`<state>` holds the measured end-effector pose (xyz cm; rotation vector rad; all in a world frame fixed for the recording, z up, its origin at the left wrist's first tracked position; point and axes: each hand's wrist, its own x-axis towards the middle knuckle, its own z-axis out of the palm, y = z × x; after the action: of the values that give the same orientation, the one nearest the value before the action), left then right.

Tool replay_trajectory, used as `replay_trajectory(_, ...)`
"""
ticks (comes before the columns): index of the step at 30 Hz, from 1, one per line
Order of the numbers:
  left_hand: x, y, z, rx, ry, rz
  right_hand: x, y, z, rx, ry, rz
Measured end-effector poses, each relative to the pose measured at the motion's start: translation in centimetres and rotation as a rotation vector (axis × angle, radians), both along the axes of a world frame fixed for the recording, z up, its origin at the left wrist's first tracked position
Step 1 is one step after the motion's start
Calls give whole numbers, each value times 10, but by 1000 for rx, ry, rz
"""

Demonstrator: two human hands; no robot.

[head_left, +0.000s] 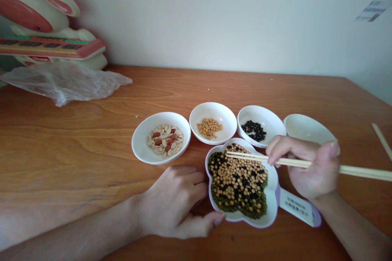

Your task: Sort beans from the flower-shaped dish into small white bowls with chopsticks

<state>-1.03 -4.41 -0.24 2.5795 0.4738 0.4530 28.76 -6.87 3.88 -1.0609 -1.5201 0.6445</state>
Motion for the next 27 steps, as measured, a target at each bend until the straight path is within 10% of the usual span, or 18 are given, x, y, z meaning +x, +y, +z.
replay_trajectory(27,0,0,0,-9,-5,-3,4,-3,-6,-42,-10,94)
